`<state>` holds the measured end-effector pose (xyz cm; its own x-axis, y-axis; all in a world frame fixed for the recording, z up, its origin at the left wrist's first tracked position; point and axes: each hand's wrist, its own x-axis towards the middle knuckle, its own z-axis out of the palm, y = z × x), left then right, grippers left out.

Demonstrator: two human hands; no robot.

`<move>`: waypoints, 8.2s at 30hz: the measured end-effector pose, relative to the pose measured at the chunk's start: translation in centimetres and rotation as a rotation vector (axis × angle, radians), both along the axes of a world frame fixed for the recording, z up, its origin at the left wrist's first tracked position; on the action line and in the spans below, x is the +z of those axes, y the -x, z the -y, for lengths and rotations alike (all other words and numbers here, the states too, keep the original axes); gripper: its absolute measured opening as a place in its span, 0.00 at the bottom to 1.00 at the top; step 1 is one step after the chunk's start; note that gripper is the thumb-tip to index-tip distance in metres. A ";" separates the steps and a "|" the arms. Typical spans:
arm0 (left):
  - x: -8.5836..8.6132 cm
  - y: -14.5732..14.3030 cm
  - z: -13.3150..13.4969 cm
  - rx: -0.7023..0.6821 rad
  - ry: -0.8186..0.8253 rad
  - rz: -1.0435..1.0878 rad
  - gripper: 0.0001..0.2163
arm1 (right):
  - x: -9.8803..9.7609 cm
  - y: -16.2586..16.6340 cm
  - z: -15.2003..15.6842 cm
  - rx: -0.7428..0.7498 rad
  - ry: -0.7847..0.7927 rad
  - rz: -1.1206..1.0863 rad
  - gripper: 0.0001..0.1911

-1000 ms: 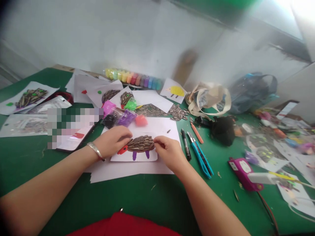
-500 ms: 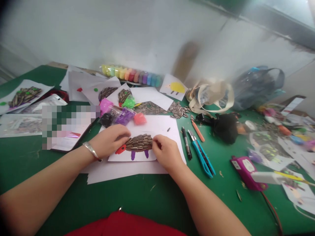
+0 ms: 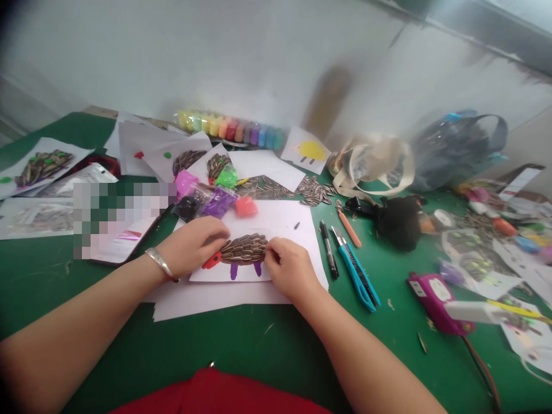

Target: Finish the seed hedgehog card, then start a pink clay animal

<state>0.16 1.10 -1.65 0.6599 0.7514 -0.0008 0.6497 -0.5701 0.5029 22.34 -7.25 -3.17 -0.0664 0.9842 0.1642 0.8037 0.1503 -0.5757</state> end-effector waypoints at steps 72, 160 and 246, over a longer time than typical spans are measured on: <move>0.1 0.0 -0.1 -0.003 0.002 -0.010 0.09 | 1.3 -1.1 0.4 0.059 0.121 -0.033 0.08; 0.4 0.7 0.7 0.080 -0.109 0.230 0.08 | -0.3 -2.4 -1.4 -0.200 0.133 -0.255 0.10; 0.7 -0.3 1.2 0.408 1.161 0.829 0.14 | 0.9 -1.5 -0.7 -0.131 0.510 -1.295 0.12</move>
<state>0.48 -0.07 -0.95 0.5209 0.7232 -0.4534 -0.0304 0.5465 0.8369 23.87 -6.59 -2.25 -0.0491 0.9404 -0.3364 -0.3431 -0.3322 -0.8786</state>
